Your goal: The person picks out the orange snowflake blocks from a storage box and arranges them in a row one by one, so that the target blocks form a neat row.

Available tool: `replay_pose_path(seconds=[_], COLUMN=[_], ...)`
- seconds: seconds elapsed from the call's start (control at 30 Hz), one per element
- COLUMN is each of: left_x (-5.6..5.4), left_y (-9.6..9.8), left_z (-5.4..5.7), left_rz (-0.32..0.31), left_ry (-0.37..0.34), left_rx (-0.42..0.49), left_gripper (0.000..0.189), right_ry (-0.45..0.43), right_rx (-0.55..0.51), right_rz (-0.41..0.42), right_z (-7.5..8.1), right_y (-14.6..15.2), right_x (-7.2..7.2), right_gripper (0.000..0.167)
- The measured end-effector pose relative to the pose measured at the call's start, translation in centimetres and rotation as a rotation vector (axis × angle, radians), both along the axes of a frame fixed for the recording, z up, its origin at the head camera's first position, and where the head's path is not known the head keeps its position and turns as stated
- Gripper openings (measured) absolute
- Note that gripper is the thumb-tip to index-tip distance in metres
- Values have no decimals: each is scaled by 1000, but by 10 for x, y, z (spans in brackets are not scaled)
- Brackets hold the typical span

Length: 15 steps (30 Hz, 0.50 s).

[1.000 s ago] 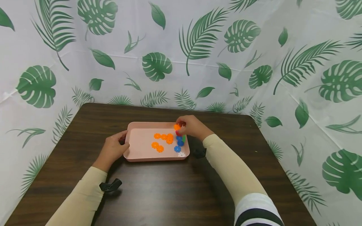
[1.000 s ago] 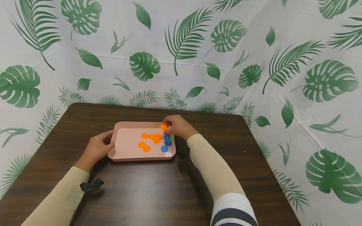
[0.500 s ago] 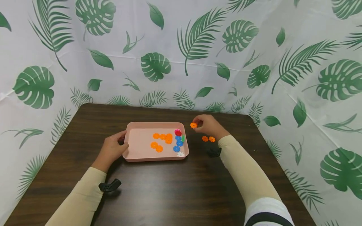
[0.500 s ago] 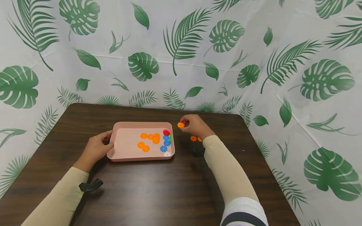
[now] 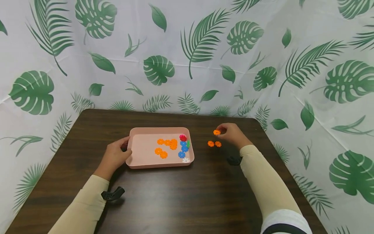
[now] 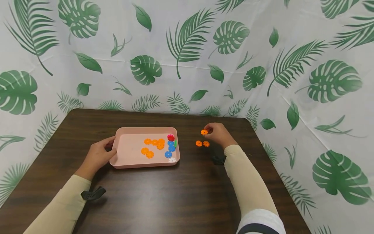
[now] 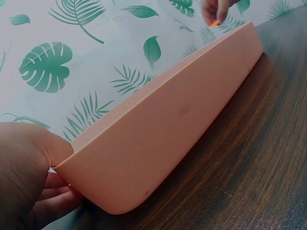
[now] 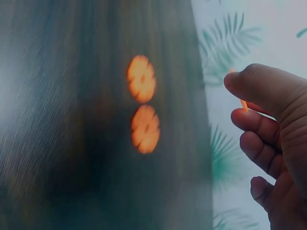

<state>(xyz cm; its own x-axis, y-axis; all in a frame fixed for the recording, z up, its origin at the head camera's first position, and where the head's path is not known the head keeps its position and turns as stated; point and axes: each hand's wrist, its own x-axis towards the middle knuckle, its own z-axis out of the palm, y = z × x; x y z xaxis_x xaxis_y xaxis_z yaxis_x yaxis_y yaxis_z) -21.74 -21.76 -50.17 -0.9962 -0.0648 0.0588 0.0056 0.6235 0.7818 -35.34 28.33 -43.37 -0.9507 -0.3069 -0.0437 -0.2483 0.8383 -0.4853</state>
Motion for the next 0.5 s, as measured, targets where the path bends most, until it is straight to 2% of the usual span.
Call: replay_pose_path(seconds=[0.3, 0.5], left_x=[0, 0], left_y=[0, 0], left_z=[1, 0], left_rz=[4, 3], left_ry=[-39, -30], left_rx=[8, 5], left_gripper=[65, 65], right_ry=[-62, -77], right_rx=[23, 51], right_rz=[-79, -96], right_z=[-23, -40], right_y=[33, 45], right_x=[6, 6], right_gripper=[34, 34])
